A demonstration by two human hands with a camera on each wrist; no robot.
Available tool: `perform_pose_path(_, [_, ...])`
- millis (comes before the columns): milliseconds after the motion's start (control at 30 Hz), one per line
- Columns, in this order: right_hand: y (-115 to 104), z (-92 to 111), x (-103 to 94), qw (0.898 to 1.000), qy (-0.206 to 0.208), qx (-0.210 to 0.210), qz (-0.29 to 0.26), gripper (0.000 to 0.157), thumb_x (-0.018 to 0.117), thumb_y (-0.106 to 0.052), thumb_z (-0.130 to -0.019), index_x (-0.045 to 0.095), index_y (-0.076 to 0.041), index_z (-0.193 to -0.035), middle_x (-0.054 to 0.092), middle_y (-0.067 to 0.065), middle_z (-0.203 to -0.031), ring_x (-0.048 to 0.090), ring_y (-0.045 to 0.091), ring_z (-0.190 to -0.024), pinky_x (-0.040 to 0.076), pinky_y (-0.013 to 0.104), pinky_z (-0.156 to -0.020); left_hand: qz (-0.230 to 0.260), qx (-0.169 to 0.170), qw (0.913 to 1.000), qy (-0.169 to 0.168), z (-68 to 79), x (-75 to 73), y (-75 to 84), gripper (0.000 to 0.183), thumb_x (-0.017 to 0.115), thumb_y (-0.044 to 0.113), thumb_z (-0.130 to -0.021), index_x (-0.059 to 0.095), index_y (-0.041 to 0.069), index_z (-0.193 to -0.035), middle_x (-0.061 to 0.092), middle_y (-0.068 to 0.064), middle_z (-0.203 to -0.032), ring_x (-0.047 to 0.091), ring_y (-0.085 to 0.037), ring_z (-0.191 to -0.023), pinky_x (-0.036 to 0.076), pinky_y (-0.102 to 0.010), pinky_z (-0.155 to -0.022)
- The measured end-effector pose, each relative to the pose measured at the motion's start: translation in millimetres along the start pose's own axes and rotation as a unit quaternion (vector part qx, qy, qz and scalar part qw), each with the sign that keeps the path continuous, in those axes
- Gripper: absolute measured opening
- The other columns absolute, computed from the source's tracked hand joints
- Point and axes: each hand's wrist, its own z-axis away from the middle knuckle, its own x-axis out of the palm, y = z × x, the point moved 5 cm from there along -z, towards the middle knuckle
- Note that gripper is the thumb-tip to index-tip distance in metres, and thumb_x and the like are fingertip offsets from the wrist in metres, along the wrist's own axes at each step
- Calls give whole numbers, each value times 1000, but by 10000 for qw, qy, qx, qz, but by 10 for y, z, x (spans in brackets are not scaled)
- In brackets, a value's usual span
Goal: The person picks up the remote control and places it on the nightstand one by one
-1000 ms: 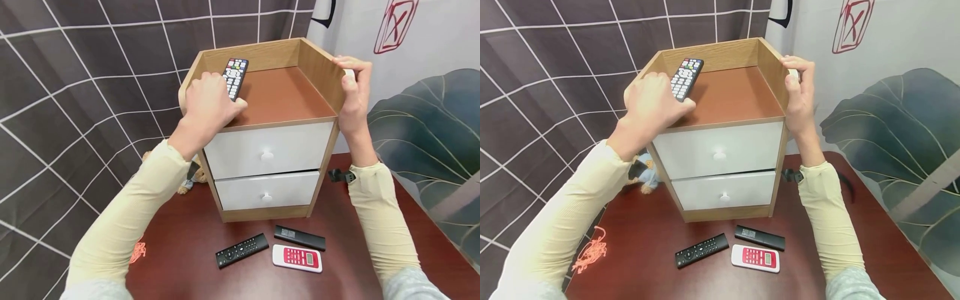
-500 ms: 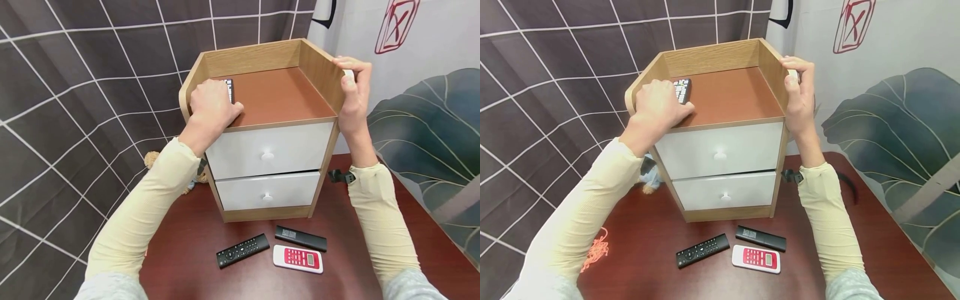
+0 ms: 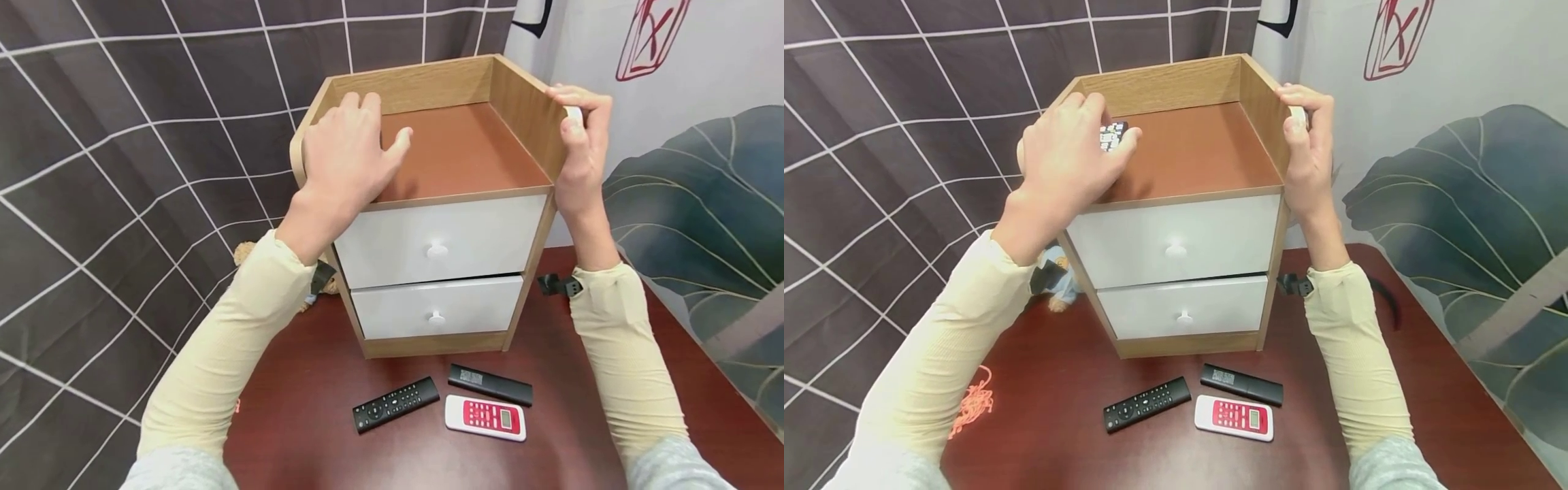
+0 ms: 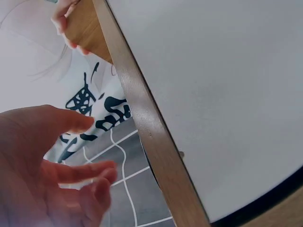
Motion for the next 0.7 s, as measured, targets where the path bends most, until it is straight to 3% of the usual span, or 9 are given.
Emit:
perform_pose_path(233, [5,10,5,10000,-34,33,-1,24,43,-13,-87,57,-9,-105,61,6,-117,48,27,-124,32,29,-108,686,608,9929,763,151,1,0,32,53,40,-95,62,9,-96,61,-6,-88,63,-27,-78,49,-45,-62])
perform_pose_path(500, [-15,21,66,10000,-75,52,-33,25,41,-12,-87,57,-9,-105,62,5,-116,48,26,-123,32,30,-108,1051,1574,9693,1571,470,45,28,22,57,31,-93,64,10,-90,58,-2,-77,55,-19,-63,42,-39,-48])
perform_pose_path(600, [-32,5,89,10000,-72,60,-30,24,41,-12,-87,57,-9,-105,62,5,-116,48,26,-123,33,29,-108,1301,2156,9481,1942,595,47,83,18,58,26,-92,65,10,-89,60,-1,-77,58,-17,-64,43,-34,-47])
perform_pose_path(700, [-73,-13,82,10000,-30,59,36,23,41,-12,-87,56,-9,-105,61,4,-115,48,26,-123,33,28,-108,1644,2984,9121,2279,742,67,195,15,61,21,-90,66,7,-91,63,-3,-80,59,-17,-65,45,-29,-48])
